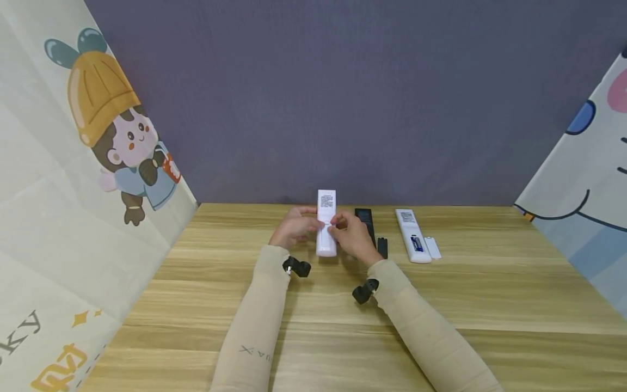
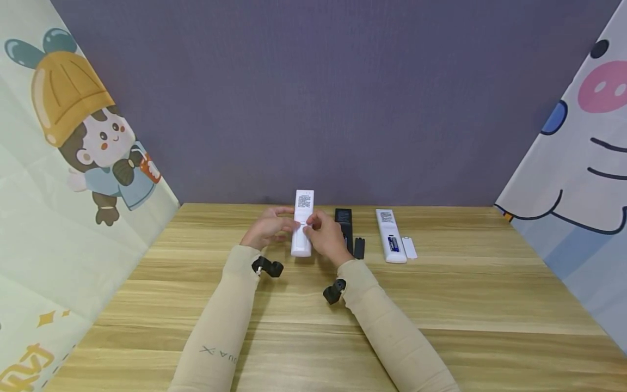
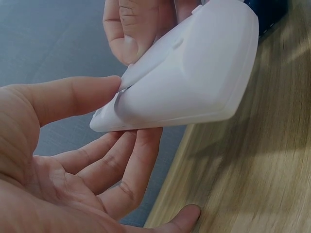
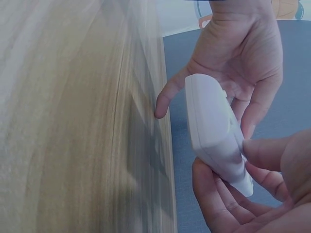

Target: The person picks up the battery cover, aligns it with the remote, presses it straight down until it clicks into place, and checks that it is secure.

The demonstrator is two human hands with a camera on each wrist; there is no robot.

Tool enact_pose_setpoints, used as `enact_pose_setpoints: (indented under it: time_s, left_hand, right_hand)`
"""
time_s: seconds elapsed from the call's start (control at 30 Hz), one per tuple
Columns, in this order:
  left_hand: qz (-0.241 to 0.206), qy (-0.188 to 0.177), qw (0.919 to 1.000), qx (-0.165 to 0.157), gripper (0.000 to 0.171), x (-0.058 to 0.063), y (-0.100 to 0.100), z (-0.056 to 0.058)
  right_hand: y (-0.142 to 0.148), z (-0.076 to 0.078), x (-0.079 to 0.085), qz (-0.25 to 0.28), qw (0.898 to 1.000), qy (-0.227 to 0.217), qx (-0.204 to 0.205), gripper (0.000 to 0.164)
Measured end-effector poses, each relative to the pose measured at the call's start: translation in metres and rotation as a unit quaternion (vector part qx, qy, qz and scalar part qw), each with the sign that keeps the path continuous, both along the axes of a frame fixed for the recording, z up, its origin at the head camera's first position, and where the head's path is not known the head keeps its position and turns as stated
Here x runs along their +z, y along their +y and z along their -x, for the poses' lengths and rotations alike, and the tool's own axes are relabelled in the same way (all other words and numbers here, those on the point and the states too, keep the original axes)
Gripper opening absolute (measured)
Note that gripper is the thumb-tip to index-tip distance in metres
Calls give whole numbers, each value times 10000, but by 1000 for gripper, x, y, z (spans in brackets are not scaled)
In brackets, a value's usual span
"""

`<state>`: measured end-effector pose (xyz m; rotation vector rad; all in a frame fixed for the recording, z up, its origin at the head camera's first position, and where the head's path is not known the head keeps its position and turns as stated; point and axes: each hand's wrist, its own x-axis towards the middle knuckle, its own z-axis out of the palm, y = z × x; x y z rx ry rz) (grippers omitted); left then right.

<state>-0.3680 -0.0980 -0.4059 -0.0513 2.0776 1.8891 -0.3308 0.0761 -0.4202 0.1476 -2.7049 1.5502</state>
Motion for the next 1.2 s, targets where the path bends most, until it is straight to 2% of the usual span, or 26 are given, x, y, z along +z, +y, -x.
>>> enact_pose_setpoints:
  time_s: [0.93,1.2]
  left_hand:
    - [68,98,9999,47,60,-2,3,0]
    - [264,115,9995,101,61,-1,5,-1]
  right_hand:
    - [0,1,-2,-57,10000,63,6,11]
    - [2,2,-5,38,10000,73,23,11]
